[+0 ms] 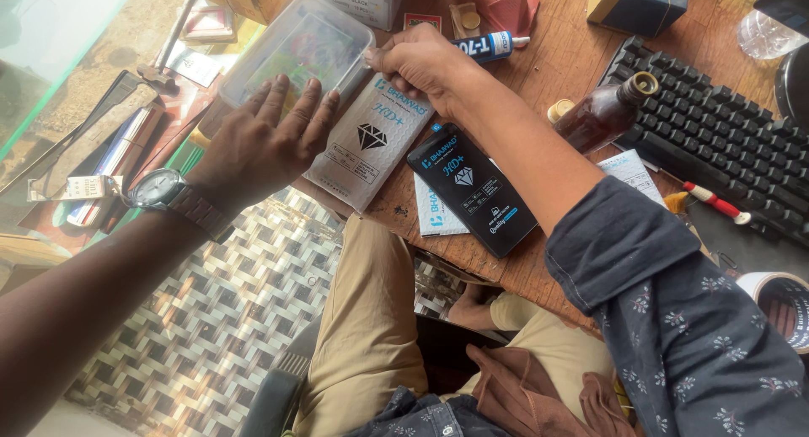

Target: The person applies liquid from a bottle onto a brush and spreads it on a smartphone screen. They then retrieve a green rubber band from a container and wrap it around the phone to secure the screen protector.

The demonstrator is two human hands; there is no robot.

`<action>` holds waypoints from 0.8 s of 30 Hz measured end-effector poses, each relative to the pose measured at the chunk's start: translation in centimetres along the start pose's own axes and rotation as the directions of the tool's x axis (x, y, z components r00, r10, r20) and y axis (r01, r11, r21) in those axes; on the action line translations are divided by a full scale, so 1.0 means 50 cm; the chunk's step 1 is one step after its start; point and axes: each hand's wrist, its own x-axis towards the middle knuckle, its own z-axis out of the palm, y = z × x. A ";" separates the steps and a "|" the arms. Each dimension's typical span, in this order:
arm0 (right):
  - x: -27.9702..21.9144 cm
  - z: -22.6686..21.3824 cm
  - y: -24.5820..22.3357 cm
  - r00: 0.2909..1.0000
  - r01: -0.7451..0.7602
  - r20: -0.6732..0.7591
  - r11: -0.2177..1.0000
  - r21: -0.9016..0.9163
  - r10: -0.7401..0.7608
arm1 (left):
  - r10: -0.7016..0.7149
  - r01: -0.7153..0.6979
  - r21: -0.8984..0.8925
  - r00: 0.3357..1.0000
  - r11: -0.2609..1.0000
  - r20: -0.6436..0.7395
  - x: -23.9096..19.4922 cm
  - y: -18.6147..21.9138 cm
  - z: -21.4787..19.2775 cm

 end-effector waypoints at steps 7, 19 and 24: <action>0.002 -0.028 -0.022 0.996 0.000 0.091 0.992 0.130 -0.012 | -0.304 0.249 -0.346 0.946 0.905 -0.116 0.001 0.007 -0.040; -0.009 0.030 -0.074 0.955 0.295 0.006 0.952 0.085 -0.297 | -0.715 0.505 -0.775 0.692 0.380 0.101 -0.021 -0.054 -0.065; -0.012 0.083 -0.073 0.727 0.630 0.213 0.510 -0.586 -0.653 | -0.757 0.528 -0.789 0.641 0.315 0.127 -0.014 -0.061 -0.064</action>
